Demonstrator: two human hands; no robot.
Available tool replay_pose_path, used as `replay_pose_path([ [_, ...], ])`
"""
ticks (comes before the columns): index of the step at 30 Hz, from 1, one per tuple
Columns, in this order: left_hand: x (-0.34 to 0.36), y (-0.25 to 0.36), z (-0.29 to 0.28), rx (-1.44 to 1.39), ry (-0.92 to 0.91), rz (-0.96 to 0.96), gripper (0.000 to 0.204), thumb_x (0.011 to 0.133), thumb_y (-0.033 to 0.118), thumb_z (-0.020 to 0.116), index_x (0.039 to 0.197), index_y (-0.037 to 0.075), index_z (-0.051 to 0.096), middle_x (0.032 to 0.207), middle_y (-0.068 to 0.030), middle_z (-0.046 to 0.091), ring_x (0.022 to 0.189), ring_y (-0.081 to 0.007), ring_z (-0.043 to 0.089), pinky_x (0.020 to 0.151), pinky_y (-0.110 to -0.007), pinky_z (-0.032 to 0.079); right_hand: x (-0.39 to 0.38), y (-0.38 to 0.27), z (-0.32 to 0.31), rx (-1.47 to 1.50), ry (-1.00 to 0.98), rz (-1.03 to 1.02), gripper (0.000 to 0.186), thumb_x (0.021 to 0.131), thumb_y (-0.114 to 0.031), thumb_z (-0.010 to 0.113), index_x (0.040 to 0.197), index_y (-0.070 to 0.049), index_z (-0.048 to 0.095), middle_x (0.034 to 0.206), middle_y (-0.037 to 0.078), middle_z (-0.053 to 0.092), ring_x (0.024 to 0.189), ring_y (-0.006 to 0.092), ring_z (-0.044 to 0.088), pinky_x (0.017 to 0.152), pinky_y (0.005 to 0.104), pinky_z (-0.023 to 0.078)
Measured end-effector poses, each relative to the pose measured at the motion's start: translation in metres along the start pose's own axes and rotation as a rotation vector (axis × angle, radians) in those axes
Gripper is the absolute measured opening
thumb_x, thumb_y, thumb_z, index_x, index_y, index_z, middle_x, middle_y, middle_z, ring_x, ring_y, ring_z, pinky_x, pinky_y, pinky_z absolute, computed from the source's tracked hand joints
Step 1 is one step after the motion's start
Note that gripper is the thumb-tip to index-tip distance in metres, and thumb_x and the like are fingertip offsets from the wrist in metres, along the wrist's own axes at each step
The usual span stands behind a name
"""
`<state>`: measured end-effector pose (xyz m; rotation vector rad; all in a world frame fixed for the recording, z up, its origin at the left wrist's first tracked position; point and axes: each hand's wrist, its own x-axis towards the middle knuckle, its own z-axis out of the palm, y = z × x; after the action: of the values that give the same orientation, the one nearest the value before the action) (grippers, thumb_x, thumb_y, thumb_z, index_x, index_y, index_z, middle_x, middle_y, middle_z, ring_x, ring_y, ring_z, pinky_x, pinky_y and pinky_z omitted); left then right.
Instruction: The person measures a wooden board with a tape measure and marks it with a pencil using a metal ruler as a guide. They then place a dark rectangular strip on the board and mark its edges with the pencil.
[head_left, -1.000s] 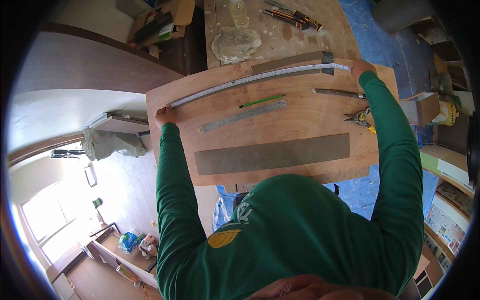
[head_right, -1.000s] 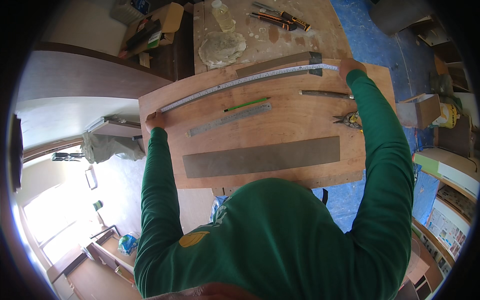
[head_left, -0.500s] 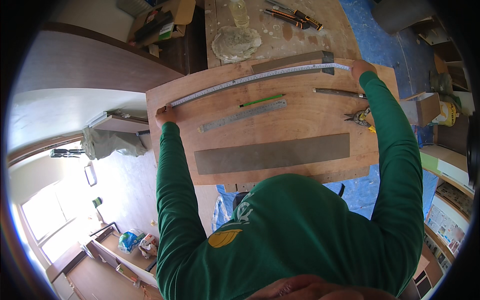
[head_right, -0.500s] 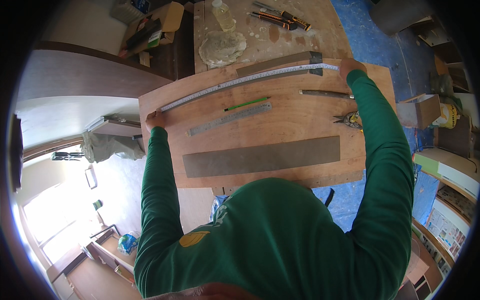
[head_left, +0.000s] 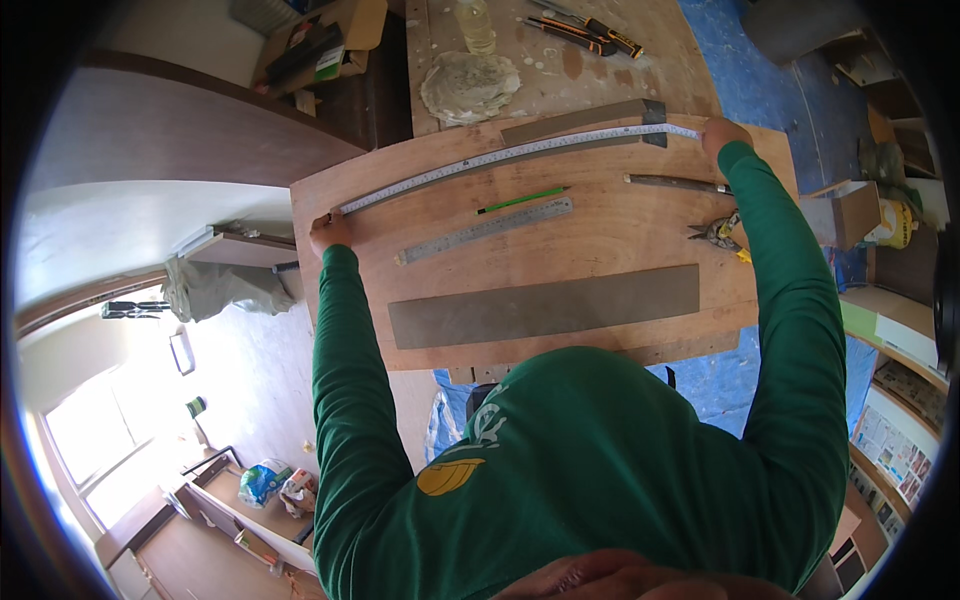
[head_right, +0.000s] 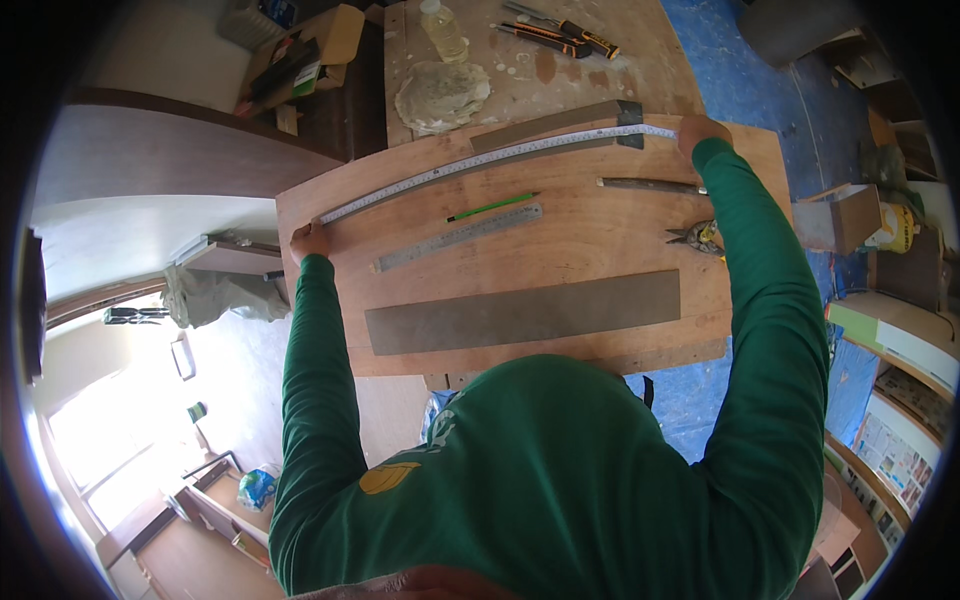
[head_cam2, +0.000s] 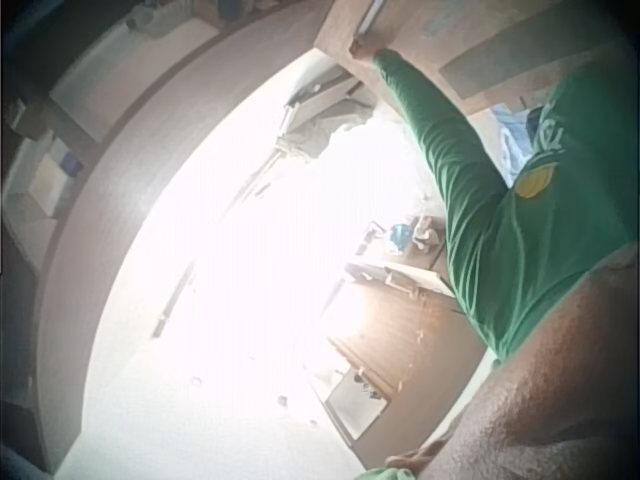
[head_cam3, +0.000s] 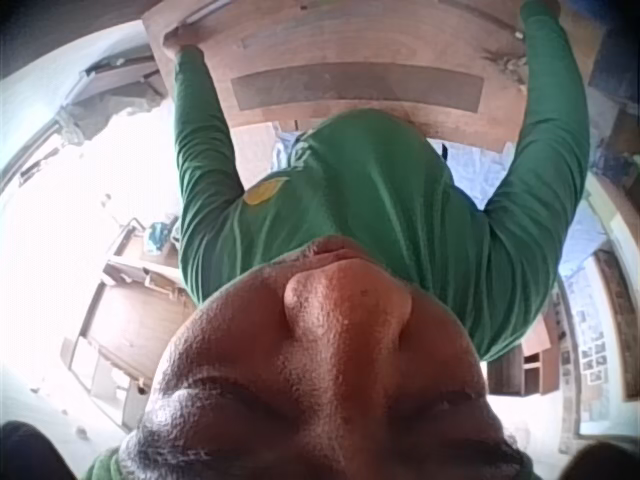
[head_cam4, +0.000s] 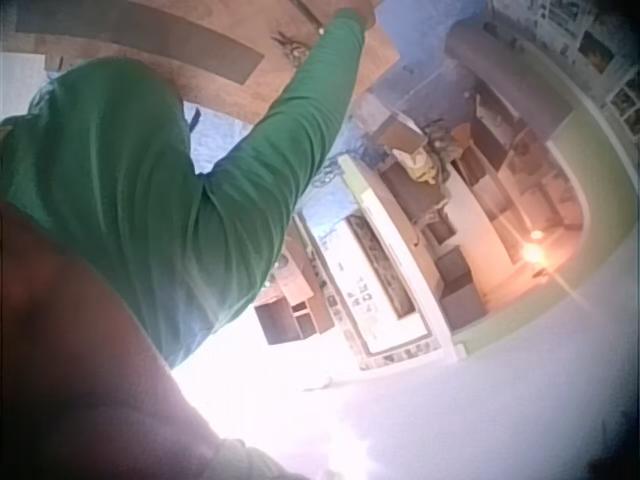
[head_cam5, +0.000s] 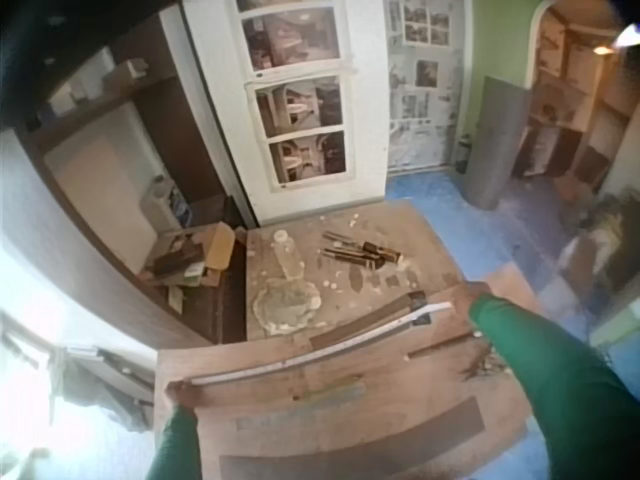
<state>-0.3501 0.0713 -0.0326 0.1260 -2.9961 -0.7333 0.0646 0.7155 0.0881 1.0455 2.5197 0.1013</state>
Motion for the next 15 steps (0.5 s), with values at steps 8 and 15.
replay_pose_path([
  [8, 0.0000, 0.0038, 0.0008, -0.002, -0.015, -0.014, 0.045, 0.084, 0.041, 0.079, 0.106, 0.001, 0.078, 0.105, -0.0207, 0.077, 0.099, -0.0352, 0.074, 0.092, -0.043, 0.057, 0.0006, 0.0017, -0.0013, 0.000, -0.040, 0.014, 0.031, 0.098, -0.031, 0.063, 0.108, -0.006, 0.078, 0.107, 0.020, 0.075, 0.101, 0.0394, 0.072, 0.087, 0.0504, 0.056],
  [15, 0.0019, 0.0008, 0.0032, 0.007, -0.003, 0.003, 0.044, 0.084, 0.041, 0.078, 0.104, 0.001, 0.078, 0.103, -0.0207, 0.077, 0.098, -0.0354, 0.075, 0.091, -0.044, 0.058, 0.0003, 0.0016, -0.0013, 0.005, -0.046, 0.020, 0.032, 0.098, -0.031, 0.063, 0.110, -0.005, 0.077, 0.109, 0.020, 0.075, 0.102, 0.0396, 0.072, 0.088, 0.0504, 0.056],
])
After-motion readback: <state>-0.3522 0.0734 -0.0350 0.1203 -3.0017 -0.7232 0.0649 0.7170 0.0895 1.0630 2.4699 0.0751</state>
